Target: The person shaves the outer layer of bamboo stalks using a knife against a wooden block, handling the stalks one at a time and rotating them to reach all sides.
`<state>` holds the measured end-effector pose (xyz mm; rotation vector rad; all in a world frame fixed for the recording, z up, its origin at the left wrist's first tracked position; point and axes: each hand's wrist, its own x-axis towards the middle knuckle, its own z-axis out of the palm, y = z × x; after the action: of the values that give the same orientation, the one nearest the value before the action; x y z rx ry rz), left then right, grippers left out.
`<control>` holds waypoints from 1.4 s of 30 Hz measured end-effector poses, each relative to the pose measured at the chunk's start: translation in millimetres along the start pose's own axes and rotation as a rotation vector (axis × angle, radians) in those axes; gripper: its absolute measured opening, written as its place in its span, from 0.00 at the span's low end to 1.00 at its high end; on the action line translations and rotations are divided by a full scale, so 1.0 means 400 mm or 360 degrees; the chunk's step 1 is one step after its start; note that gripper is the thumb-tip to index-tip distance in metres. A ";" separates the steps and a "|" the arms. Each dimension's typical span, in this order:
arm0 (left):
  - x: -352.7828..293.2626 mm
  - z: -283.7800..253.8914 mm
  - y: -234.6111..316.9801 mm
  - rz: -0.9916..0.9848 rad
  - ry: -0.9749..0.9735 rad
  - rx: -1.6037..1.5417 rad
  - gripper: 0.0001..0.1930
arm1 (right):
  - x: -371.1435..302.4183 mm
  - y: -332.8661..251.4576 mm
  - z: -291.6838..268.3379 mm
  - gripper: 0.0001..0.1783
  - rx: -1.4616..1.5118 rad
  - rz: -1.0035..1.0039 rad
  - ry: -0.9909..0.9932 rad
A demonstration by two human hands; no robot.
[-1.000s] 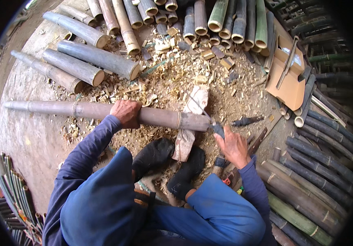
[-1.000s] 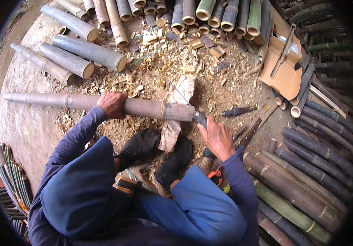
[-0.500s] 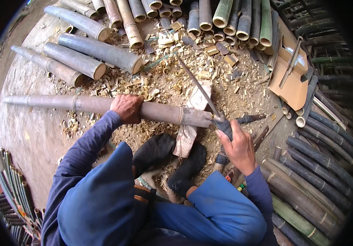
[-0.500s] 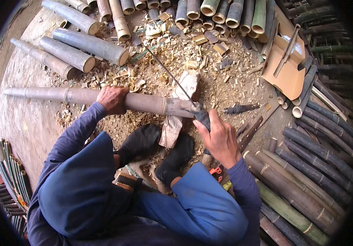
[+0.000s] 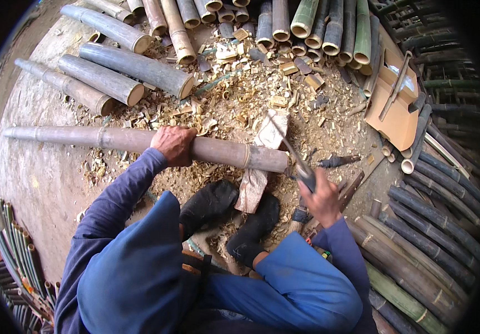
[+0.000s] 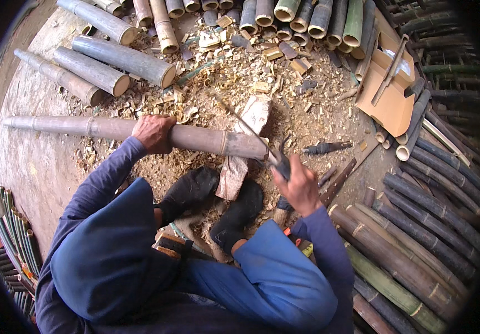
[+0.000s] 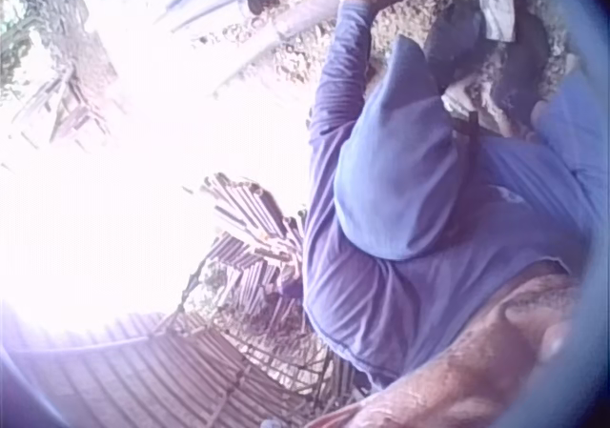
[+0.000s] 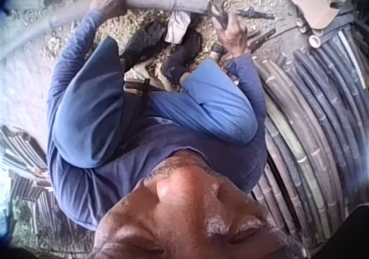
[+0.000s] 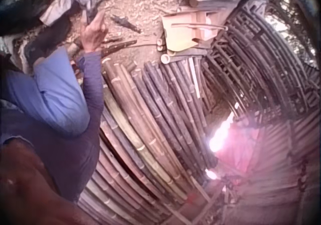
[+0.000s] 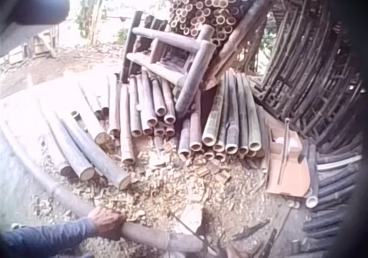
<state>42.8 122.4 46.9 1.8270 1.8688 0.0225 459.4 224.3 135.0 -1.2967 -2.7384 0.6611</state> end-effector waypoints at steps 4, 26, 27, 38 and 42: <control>0.026 0.055 0.000 0.0036 0.0052 0.0083 0.23 | 0.025 0.087 0.013 0.22 -0.0508 0.0043 -0.0154; -0.048 0.165 0.023 0.0050 0.1133 0.0310 0.20 | -0.013 0.082 0.005 0.20 -0.0348 0.0369 -0.0376; -0.052 0.143 0.030 0.0024 0.1152 0.0356 0.21 | -0.011 0.088 -0.011 0.21 -0.0356 0.0262 -0.0405; -0.019 0.062 0.024 -0.0130 0.0207 0.0082 0.24 | -0.019 0.028 0.020 0.19 -0.0428 0.0508 -0.0475; -0.056 0.070 -0.004 -0.0180 0.0105 0.0049 0.32 | 0.003 -0.026 -0.043 0.19 -0.0186 0.0341 -0.0276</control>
<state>50.5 91.9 29.8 1.7575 2.0260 0.0139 454.7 225.7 154.7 -1.6504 -2.8364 0.6654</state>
